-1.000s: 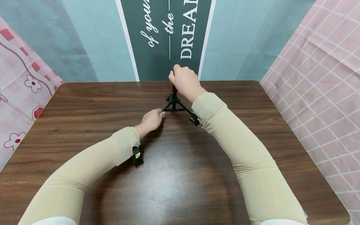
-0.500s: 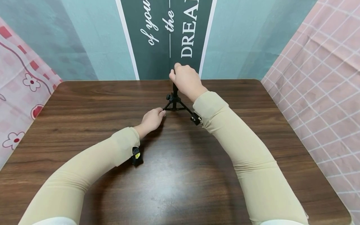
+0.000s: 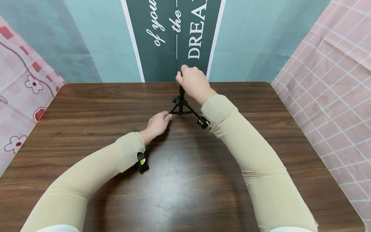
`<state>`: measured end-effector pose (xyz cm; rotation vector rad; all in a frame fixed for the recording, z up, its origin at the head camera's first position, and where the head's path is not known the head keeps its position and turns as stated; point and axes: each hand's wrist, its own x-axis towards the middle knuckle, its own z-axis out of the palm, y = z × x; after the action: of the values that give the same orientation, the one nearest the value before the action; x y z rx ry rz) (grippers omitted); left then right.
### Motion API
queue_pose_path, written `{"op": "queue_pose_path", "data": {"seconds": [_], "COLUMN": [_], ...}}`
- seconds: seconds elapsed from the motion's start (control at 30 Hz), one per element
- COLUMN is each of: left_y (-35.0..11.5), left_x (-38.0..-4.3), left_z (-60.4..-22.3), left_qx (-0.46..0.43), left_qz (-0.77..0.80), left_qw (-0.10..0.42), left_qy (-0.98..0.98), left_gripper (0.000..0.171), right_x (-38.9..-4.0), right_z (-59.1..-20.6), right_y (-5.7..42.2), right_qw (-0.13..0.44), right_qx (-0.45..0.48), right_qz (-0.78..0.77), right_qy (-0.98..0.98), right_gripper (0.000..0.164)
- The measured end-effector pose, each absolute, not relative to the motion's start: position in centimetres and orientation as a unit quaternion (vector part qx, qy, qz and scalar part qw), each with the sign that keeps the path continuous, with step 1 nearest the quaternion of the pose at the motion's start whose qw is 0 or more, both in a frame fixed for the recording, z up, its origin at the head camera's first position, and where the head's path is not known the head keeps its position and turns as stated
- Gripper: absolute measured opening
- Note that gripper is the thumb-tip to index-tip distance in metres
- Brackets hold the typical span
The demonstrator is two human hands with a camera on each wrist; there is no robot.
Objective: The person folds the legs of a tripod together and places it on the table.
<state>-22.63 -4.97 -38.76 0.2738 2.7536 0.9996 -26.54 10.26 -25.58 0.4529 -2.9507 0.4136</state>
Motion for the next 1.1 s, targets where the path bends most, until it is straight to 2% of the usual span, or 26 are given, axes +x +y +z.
{"op": "queue_pose_path", "data": {"seconds": [0.57, 0.8, 1.1], "left_y": [-5.6, -5.2, -4.9], "left_x": [-22.8, -23.1, -23.1], "left_z": [-37.8, -37.6, -38.2], "left_qx": [0.098, 0.126, 0.138], "left_qz": [0.412, 0.330, 0.251], "left_qw": [0.165, 0.150, 0.121], "left_qy": [0.891, 0.924, 0.950], "left_gripper": [0.030, 0.028, 0.033], "right_x": [-26.3, -26.2, -26.3], "right_z": [-25.5, -25.5, -25.6], "right_y": [10.0, 10.1, 10.0], "right_qw": [0.055, 0.065, 0.068], "right_qx": [0.145, 0.149, 0.148], "right_qz": [0.136, 0.139, 0.136], "right_qy": [-0.978, -0.977, -0.977], "right_gripper": [0.030, 0.030, 0.030]}}
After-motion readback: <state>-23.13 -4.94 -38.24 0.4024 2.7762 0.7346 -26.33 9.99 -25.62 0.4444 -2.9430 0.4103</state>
